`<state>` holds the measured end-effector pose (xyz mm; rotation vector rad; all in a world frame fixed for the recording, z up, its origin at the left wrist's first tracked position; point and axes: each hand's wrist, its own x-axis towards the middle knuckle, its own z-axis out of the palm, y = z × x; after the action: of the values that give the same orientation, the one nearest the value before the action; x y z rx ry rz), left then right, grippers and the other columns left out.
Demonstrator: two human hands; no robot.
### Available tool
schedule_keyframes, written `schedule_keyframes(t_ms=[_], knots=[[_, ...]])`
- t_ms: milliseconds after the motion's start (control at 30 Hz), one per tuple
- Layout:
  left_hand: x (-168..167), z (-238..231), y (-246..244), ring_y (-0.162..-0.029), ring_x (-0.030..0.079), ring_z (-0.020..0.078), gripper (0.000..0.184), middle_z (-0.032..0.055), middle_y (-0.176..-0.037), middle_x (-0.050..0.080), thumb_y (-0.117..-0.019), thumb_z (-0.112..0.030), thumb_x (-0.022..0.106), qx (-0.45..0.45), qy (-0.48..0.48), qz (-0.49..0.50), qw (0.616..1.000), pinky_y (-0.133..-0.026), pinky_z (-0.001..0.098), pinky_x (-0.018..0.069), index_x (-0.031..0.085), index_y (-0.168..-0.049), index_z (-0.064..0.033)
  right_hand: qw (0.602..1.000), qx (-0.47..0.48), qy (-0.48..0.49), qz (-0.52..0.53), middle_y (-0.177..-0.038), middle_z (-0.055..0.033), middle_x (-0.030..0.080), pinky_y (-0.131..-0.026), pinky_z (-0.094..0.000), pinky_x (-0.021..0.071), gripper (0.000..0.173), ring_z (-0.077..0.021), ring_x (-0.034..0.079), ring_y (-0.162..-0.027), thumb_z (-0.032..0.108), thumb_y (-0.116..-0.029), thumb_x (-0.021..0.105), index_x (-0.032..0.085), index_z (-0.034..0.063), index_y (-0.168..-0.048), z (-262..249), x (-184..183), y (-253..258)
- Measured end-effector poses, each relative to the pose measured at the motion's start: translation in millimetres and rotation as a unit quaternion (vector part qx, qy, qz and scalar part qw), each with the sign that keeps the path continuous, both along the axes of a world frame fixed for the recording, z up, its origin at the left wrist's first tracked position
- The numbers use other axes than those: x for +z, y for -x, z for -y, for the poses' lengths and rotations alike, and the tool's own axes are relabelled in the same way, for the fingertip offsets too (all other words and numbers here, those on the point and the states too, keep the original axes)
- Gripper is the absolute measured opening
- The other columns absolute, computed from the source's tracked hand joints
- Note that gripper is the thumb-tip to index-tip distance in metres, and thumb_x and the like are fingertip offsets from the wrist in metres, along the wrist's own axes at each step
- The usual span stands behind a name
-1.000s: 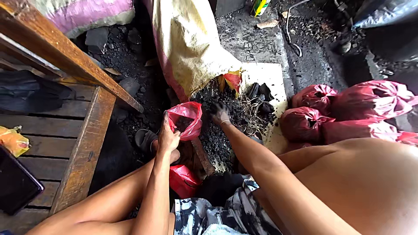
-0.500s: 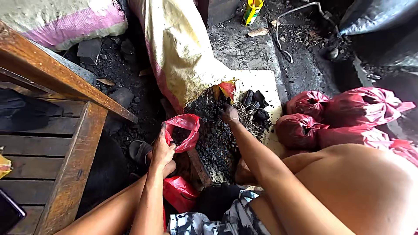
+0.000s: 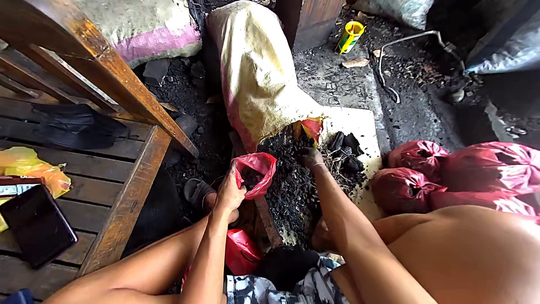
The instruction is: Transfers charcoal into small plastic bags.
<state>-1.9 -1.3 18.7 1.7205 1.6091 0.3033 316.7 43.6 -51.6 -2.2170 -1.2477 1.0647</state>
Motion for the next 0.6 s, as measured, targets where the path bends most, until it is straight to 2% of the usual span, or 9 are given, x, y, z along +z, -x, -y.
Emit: schedule_keyframes(t_ms=[67, 133, 233, 300, 367, 400, 467, 500, 600], knots=[[-3, -2, 2, -0.144, 0.045, 0.0309, 0.094, 0.0217, -0.157, 0.044, -0.0851, -0.005, 0.072, 0.011, -0.003, 0.003, 1.000, -0.121, 0.0461, 0.0359, 0.020, -0.163, -0.0050, 0.988, -0.005, -0.069, -0.137, -0.107, -0.0142, 0.073, -0.085, -0.0481, 0.0583, 0.023, -0.0256, 0.070, -0.091, 0.006, -0.0917, 0.075, 0.072, 0.0058, -0.115, 1, 19, -1], [-4, -3, 1, -0.143, 0.046, 0.0313, 0.096, 0.0213, -0.157, 0.044, -0.0857, -0.006, 0.072, 0.012, 0.003, 0.000, 1.000, -0.120, 0.0467, 0.0369, 0.017, -0.164, -0.0068, 0.952, 0.034, -0.130, -0.274, -0.100, -0.0107, 0.071, -0.074, -0.0365, 0.0586, 0.020, -0.0164, 0.066, -0.079, -0.002, -0.0919, 0.070, 0.070, 0.0016, -0.112, 3, 43, 11], [-6, -5, -3, -0.144, 0.046, 0.0311, 0.099, 0.0210, -0.158, 0.042, -0.0858, -0.008, 0.072, 0.001, 0.004, 0.001, 1.000, -0.120, 0.0460, 0.0371, 0.013, -0.165, -0.0080, 0.906, 0.185, -0.152, -0.350, -0.101, -0.0098, 0.075, -0.074, -0.0339, 0.0597, 0.023, -0.0146, 0.069, -0.082, -0.009, -0.0875, 0.065, 0.072, -0.0003, -0.108, 3, 67, 44], [-4, -4, -6, -0.145, 0.044, 0.0309, 0.099, 0.0209, -0.159, 0.040, -0.0857, -0.008, 0.073, -0.009, 0.000, 0.001, 1.000, -0.121, 0.0455, 0.0362, 0.014, -0.165, -0.0075, 0.888, 0.288, -0.127, -0.334, -0.099, -0.0110, 0.075, -0.077, -0.0372, 0.0599, 0.024, -0.0167, 0.069, -0.083, -0.011, -0.0842, 0.068, 0.073, -0.0015, -0.106, -1, 65, 79], [-1, -2, -8, -0.146, 0.044, 0.0299, 0.098, 0.0207, -0.160, 0.039, -0.0862, -0.008, 0.073, -0.018, 0.001, 0.001, 1.000, -0.121, 0.0445, 0.0355, 0.015, -0.164, -0.0072, 0.902, 0.356, -0.096, -0.227, -0.099, -0.0130, 0.074, -0.085, -0.0443, 0.0580, 0.022, -0.0217, 0.070, -0.089, -0.005, -0.0833, 0.076, 0.075, -0.0004, -0.105, -2, 51, 118], [1, 0, -7, -0.146, 0.043, 0.0291, 0.098, 0.0201, -0.161, 0.038, -0.0863, -0.008, 0.073, -0.022, 0.003, -0.002, 1.000, -0.121, 0.0435, 0.0350, 0.015, -0.165, -0.0075, 0.914, 0.370, -0.073, -0.153, -0.105, -0.0147, 0.075, -0.094, -0.0504, 0.0556, 0.024, -0.0263, 0.071, -0.098, 0.002, -0.0851, 0.078, 0.076, 0.0017, -0.109, 0, 49, 136], [0, 1, -4, -0.148, 0.041, 0.0276, 0.098, 0.0196, -0.162, 0.037, -0.0863, -0.006, 0.073, -0.022, 0.004, -0.002, 1.000, -0.123, 0.0414, 0.0331, 0.014, -0.164, -0.0061, 0.917, 0.388, -0.045, -0.077, -0.116, -0.0176, 0.073, -0.104, -0.0590, 0.0486, 0.029, -0.0333, 0.067, -0.113, 0.013, -0.0898, 0.075, 0.074, 0.0046, -0.118, 5, 48, 157], [-1, 1, -2, -0.148, 0.041, 0.0277, 0.096, 0.0204, -0.161, 0.037, -0.0864, -0.005, 0.072, -0.016, 0.003, -0.001, 1.000, -0.123, 0.0413, 0.0327, 0.016, -0.164, -0.0049, 0.917, 0.387, -0.045, -0.081, -0.119, -0.0182, 0.073, -0.105, -0.0587, 0.0474, 0.030, -0.0336, 0.067, -0.115, 0.015, -0.0928, 0.072, 0.073, 0.0047, -0.121, 7, 50, 158], [-8, 3, 5, -0.146, 0.043, 0.0314, 0.092, 0.0231, -0.158, 0.041, -0.0869, -0.003, 0.071, 0.019, 0.008, -0.017, 1.000, -0.122, 0.0460, 0.0340, 0.019, -0.163, -0.0030, 0.942, 0.301, -0.077, -0.130, -0.117, -0.0163, 0.074, -0.100, -0.0538, 0.0528, 0.024, -0.0298, 0.070, -0.109, 0.015, -0.0990, 0.068, 0.073, 0.0038, -0.120, 5, 57, 137]])
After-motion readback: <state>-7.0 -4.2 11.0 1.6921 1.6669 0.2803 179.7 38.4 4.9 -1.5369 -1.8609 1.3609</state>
